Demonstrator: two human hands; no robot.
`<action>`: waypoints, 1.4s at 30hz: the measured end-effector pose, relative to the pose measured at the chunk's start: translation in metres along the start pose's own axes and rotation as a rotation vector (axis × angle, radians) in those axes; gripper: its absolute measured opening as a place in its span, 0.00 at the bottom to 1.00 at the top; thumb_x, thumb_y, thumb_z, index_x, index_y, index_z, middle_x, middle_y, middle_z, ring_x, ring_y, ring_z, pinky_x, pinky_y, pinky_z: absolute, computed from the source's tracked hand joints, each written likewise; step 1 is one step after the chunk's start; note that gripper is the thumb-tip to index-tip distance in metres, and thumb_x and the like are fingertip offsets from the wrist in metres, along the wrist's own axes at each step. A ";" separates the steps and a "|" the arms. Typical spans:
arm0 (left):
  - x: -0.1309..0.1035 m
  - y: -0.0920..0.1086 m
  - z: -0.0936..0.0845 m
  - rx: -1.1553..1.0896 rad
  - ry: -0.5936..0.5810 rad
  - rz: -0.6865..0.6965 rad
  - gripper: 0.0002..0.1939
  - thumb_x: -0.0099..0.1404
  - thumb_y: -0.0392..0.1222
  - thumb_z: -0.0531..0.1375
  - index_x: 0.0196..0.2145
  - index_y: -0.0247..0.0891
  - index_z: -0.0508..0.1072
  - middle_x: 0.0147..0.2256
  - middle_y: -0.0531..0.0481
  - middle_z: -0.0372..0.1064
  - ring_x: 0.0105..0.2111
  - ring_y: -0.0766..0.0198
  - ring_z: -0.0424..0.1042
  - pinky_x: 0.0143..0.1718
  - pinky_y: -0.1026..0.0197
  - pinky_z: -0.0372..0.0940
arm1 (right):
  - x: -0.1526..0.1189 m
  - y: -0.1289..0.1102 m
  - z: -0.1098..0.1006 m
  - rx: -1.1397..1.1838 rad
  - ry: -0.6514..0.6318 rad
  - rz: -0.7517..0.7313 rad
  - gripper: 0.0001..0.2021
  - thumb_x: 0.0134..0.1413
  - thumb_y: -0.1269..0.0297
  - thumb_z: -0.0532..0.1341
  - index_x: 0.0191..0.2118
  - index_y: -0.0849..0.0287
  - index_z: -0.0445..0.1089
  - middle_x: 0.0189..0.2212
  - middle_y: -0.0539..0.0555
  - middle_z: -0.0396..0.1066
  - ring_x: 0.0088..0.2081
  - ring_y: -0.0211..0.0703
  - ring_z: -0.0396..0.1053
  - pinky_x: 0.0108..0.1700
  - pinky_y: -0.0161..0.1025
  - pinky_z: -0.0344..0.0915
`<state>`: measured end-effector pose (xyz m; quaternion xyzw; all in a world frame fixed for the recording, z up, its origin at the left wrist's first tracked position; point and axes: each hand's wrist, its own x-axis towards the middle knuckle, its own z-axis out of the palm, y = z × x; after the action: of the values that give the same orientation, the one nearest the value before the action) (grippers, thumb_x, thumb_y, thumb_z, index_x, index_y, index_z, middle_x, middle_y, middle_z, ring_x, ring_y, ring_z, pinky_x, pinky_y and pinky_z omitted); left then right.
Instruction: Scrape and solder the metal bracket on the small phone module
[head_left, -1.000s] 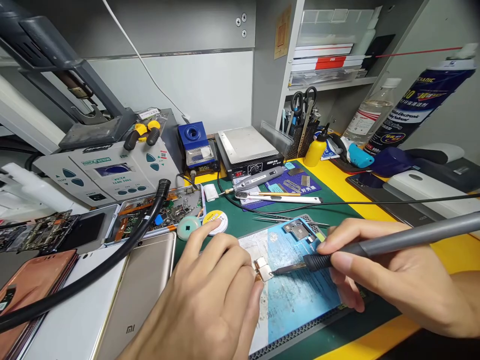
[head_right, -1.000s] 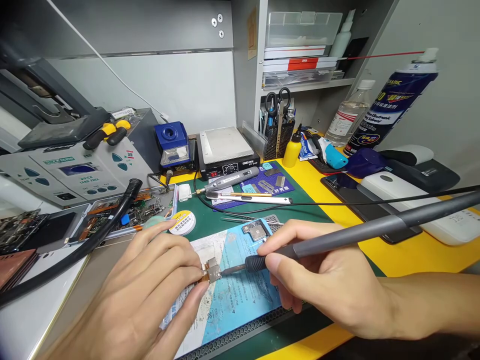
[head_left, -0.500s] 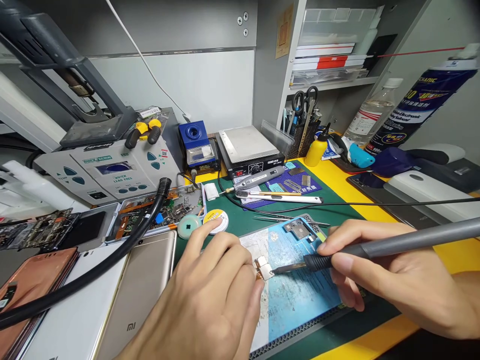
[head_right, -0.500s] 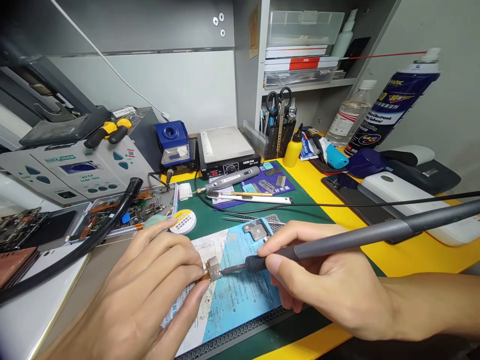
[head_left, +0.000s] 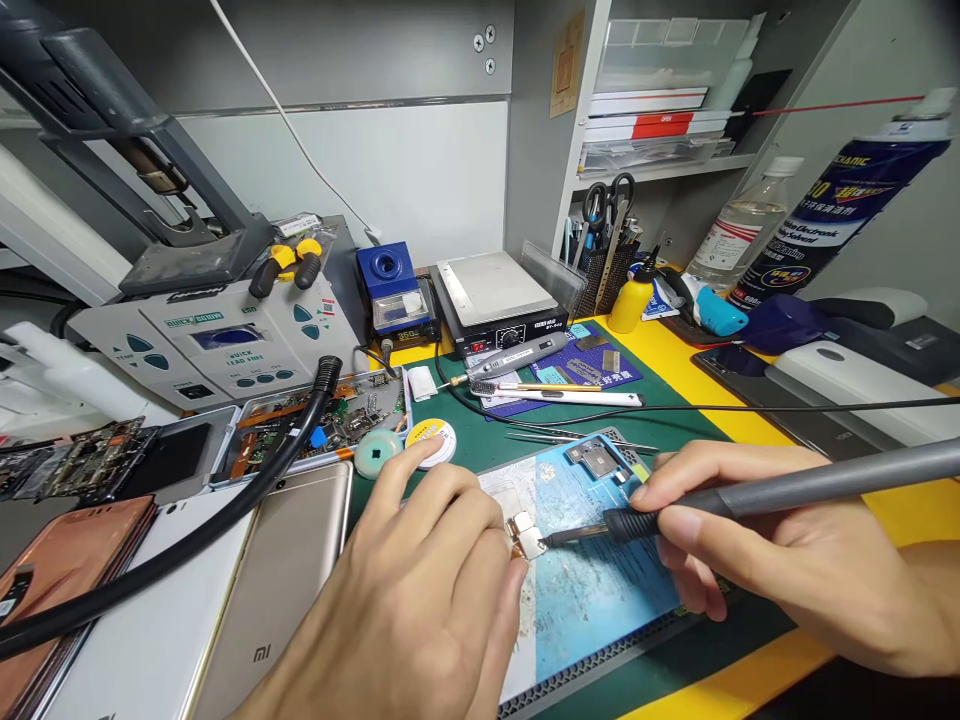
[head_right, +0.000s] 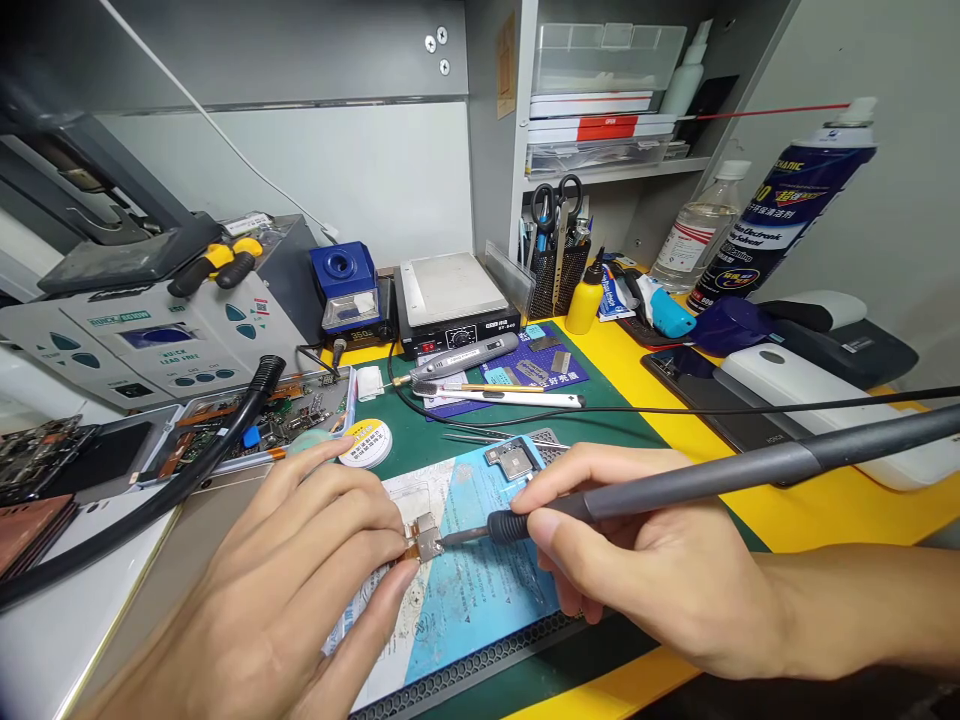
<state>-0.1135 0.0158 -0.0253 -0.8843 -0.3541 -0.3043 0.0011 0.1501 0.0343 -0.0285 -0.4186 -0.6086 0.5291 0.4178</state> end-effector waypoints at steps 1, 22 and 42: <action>0.000 0.001 -0.001 0.005 -0.002 0.000 0.08 0.68 0.28 0.61 0.31 0.34 0.77 0.30 0.48 0.72 0.37 0.59 0.69 0.59 0.41 0.61 | -0.001 0.000 0.000 0.000 0.002 0.003 0.02 0.60 0.61 0.70 0.36 0.50 0.81 0.17 0.49 0.75 0.13 0.42 0.73 0.14 0.31 0.72; -0.002 -0.002 0.002 0.015 0.036 0.024 0.09 0.68 0.29 0.60 0.30 0.34 0.76 0.29 0.49 0.71 0.35 0.60 0.68 0.58 0.42 0.61 | 0.003 -0.002 -0.002 0.028 -0.020 0.057 0.05 0.60 0.58 0.69 0.36 0.53 0.79 0.15 0.49 0.74 0.13 0.43 0.74 0.14 0.32 0.73; 0.001 0.002 -0.004 0.008 0.038 0.038 0.08 0.68 0.29 0.61 0.31 0.33 0.76 0.30 0.48 0.71 0.36 0.60 0.67 0.58 0.42 0.60 | -0.002 -0.001 -0.001 -0.013 -0.030 -0.017 0.02 0.61 0.60 0.69 0.36 0.48 0.81 0.17 0.47 0.75 0.14 0.41 0.74 0.15 0.31 0.73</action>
<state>-0.1140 0.0143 -0.0208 -0.8850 -0.3385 -0.3193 0.0171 0.1516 0.0331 -0.0276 -0.4082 -0.6216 0.5279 0.4102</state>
